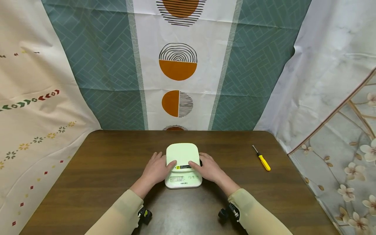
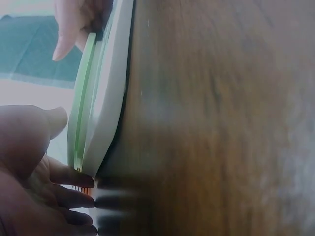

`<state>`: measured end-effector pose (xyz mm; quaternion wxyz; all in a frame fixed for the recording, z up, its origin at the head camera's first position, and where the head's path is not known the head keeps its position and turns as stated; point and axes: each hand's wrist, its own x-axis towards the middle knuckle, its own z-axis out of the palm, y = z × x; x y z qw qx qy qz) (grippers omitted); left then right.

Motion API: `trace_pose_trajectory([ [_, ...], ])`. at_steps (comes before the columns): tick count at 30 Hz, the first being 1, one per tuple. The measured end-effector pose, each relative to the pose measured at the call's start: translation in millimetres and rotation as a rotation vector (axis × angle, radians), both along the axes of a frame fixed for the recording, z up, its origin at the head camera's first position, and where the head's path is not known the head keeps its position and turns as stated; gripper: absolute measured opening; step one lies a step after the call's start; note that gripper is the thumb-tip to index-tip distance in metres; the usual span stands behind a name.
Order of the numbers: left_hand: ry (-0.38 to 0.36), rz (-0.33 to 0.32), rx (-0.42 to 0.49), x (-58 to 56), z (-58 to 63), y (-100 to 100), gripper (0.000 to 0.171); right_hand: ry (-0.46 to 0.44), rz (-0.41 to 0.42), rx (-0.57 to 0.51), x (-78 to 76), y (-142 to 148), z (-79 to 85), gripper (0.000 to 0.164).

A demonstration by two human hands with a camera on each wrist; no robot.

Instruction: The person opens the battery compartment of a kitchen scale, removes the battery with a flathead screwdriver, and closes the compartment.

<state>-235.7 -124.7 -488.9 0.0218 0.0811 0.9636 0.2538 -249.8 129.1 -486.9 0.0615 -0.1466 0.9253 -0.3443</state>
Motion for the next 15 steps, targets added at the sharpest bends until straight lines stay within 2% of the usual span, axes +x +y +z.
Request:
trace_pose_trajectory([
  [8, 0.035, -0.008, 0.073, 4.8, 5.0, 1, 0.069, 0.0, -0.002, -0.079, 4.9, 1, 1.7, 0.062],
  [15, 0.066, 0.014, 0.142, 8.5, 12.3, 5, 0.059, -0.003, -0.038, -0.122, 14.1, -1, 11.7, 0.065],
])
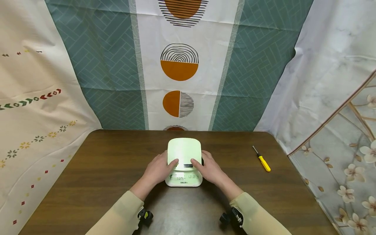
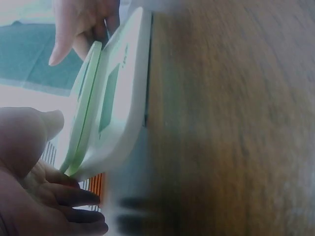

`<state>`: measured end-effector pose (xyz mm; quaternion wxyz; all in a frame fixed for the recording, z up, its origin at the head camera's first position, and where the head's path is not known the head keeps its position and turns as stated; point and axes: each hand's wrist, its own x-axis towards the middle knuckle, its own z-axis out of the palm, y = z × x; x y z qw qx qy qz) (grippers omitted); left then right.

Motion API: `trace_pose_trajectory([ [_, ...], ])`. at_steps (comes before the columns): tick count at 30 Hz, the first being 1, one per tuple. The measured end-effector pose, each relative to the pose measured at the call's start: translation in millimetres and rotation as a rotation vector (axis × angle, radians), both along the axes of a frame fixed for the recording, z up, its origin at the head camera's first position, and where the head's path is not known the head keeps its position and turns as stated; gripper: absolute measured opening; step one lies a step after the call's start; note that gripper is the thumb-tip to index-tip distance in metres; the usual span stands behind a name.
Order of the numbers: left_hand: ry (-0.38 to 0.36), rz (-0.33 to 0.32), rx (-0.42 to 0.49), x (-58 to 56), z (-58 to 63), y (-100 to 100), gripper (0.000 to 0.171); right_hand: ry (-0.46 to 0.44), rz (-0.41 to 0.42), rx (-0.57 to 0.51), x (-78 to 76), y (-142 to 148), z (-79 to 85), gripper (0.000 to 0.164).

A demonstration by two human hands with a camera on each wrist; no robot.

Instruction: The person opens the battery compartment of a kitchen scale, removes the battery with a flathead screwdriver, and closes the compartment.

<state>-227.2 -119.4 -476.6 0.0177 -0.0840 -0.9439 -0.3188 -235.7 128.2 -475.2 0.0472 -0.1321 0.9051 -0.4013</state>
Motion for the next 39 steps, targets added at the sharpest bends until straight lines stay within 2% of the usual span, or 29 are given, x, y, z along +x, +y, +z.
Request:
trace_pose_trajectory([
  [6, 0.014, 0.02, 0.022, 1.0, 7.3, 3, 0.058, -0.003, -0.015, -0.055, 5.3, 0, 5.9, 0.068],
  [13, 0.022, 0.002, 0.056, 5.1, 17.8, 9, 0.061, 0.04, -0.045, -0.13, 9.5, 2, 14.0, 0.064],
  [20, 0.023, -0.002, 0.1, 6.5, 20.5, 12, 0.068, 0.06, -0.07, -0.245, 10.3, 5, 22.0, 0.063],
  [27, 0.066, -0.003, 0.137, 6.7, 27.1, 13, 0.068, 0.068, -0.091, -0.275, 9.9, 6, 24.7, 0.062],
  [32, 0.102, -0.003, 0.162, 7.1, 31.0, 13, 0.068, 0.043, -0.103, -0.286, 11.0, 7, 26.9, 0.069],
  [39, 0.134, -0.003, 0.179, 7.0, 34.7, 13, 0.075, 0.049, -0.128, -0.307, 11.3, 9, 29.4, 0.069],
])
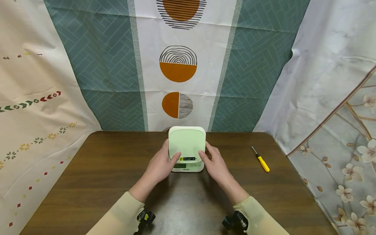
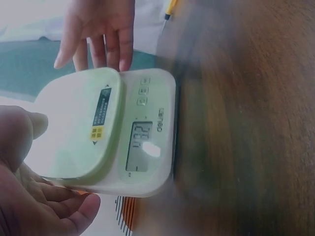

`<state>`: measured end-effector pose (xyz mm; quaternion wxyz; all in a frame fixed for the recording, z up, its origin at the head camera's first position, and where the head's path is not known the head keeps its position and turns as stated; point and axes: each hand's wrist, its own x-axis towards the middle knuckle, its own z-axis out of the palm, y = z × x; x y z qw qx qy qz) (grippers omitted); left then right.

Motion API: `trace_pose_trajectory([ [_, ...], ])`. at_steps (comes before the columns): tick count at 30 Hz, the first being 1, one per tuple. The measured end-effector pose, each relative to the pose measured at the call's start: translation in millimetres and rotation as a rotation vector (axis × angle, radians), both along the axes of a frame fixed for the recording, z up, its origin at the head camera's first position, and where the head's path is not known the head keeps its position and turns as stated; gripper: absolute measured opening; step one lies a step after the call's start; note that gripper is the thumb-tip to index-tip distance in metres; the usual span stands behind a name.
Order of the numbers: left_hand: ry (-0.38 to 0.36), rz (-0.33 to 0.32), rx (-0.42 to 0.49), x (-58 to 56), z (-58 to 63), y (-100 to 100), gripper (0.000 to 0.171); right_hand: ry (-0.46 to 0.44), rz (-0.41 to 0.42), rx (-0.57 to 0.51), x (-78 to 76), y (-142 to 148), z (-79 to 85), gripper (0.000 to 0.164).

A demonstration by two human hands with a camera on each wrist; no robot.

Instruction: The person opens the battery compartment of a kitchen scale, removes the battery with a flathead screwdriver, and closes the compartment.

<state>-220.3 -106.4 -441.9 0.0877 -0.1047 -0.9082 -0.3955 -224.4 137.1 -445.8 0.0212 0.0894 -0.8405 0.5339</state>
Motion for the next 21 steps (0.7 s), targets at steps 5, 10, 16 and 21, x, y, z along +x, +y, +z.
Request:
trace_pose_trajectory([
  [5, 0.0, 0.016, -0.012, 1.5, 3.3, 0.5, 0.08, 0.022, -0.021, -0.029, -0.5, 1.5, 1.1, 0.066],
  [10, -0.003, 0.029, -0.007, 3.4, 5.3, 1.4, 0.083, 0.026, -0.019, -0.059, -1.7, 2.7, 2.5, 0.064],
  [16, -0.053, 0.022, 0.058, 6.1, 8.8, 3.4, 0.08, 0.034, -0.017, -0.068, -2.7, 5.2, 3.2, 0.064],
  [21, -0.079, 0.01, 0.121, 9.1, 9.1, 4.4, 0.075, 0.034, -0.006, -0.066, -1.5, 8.2, 7.4, 0.065],
])
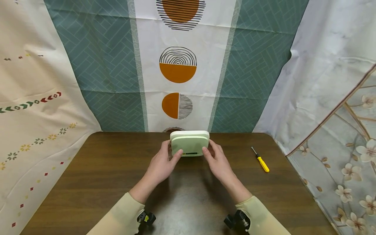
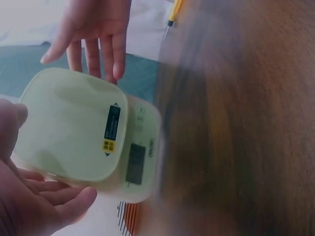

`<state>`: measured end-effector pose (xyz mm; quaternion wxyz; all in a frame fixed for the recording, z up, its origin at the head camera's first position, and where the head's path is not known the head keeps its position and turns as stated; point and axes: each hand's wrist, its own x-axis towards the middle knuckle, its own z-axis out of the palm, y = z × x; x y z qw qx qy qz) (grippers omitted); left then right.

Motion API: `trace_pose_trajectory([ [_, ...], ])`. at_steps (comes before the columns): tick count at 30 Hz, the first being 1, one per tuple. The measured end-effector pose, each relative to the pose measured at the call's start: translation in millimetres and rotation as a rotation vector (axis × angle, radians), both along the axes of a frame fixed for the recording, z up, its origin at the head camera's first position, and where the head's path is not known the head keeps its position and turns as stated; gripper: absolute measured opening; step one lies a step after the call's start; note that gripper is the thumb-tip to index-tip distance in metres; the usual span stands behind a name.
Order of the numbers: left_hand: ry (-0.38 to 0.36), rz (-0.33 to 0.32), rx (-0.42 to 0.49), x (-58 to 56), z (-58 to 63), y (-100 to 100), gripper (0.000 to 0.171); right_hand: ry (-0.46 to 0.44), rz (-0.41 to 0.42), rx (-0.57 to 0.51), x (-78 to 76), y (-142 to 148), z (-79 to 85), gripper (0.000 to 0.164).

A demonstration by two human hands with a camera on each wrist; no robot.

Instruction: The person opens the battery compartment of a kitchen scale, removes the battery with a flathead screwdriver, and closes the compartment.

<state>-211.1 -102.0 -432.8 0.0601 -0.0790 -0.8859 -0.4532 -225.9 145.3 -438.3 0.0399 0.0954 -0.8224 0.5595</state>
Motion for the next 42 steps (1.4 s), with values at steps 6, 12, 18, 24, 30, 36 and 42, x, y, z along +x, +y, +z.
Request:
trace_pose_trajectory([
  [6, 0.028, -0.007, 0.008, -0.4, -2.4, 0, 0.071, -0.023, -0.004, -0.028, 0.6, 1, -1.5, 0.069],
  [12, 0.052, -0.029, 0.004, -3.2, -2.9, 0, 0.083, -0.016, 0.011, -0.068, 1.5, 0, -4.1, 0.073],
  [18, 0.064, -0.037, -0.022, -3.5, -1.7, 2, 0.081, 0.024, 0.029, -0.09, 1.6, -2, -4.6, 0.069],
  [24, 0.043, -0.017, -0.029, -0.9, -6.4, 4, 0.072, 0.013, 0.031, -0.113, 2.3, -1, -3.8, 0.071],
  [30, 0.038, -0.005, -0.028, -2.2, -12.2, 5, 0.066, -0.017, 0.012, -0.106, 3.9, -2, -5.3, 0.074],
  [36, 0.028, 0.009, -0.018, -4.2, -16.1, 5, 0.062, -0.01, -0.02, -0.098, 4.3, -4, -9.8, 0.066],
  [42, 0.013, 0.021, -0.03, -5.5, -20.7, 3, 0.062, -0.023, -0.064, -0.072, 4.8, -5, -16.9, 0.06],
])
